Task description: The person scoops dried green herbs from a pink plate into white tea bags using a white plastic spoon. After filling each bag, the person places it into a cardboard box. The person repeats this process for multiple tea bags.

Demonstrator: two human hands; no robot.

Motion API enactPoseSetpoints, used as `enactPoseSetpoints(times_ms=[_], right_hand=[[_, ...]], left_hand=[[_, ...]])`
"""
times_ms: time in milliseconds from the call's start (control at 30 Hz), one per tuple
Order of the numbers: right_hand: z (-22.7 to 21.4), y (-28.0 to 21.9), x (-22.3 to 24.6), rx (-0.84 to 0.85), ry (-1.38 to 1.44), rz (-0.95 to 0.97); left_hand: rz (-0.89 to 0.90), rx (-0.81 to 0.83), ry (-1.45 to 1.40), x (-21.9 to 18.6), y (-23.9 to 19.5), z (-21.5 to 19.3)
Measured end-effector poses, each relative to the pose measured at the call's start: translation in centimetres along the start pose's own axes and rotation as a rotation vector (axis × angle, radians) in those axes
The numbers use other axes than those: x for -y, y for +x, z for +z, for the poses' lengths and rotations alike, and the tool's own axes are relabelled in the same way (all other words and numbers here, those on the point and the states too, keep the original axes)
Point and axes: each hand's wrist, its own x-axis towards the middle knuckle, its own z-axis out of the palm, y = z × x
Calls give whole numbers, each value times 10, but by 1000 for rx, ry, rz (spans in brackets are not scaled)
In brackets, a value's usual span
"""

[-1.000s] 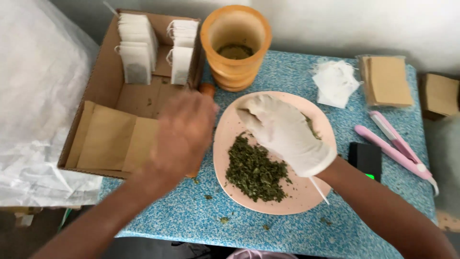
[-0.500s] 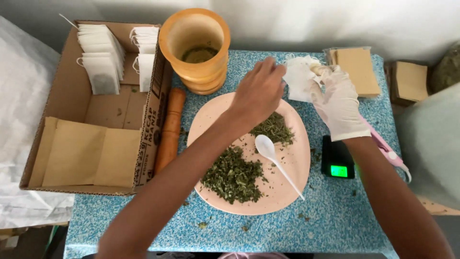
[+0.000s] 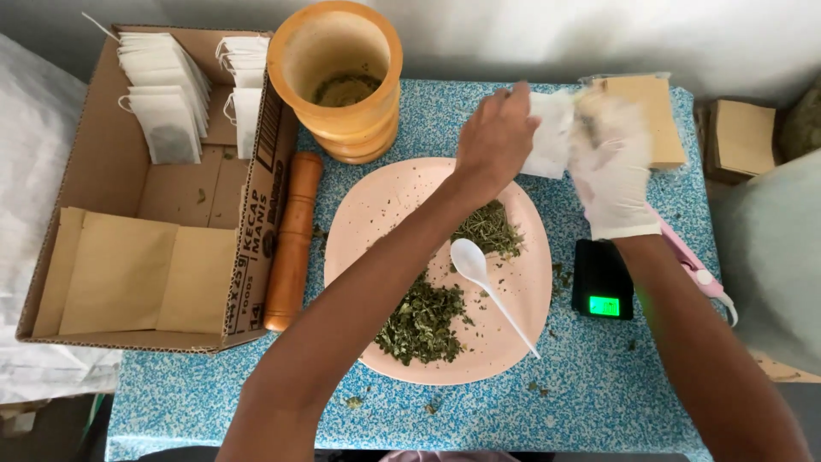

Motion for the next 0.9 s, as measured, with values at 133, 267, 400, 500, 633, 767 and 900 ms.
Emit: enactPoseSetpoints(times_ms=[133,267,400,500,633,767,900], right_hand=[[0,-3,48,-72,-1065,-716],[10,-14,81,-99,-718,-113],[64,-63,129,-75,-707,-85],[119,-112,164,-204,-761,465],[89,-117,91,317,-842,-124],[96,-129,54,444,-714,-166],[105,-143,34,325,-607,-113]], left_hand=[[85,-26,-285,-25,-13,-39],[325,-279,-358,-27,-23,-65],[256,-263,-347,-18,-47,-103],[319,-281,-305,-4,-80,-132],[318,-75,-447,20,-127,-147],[231,102,-646,37,-156,-164],[295,60,-568,55,-177,-157]])
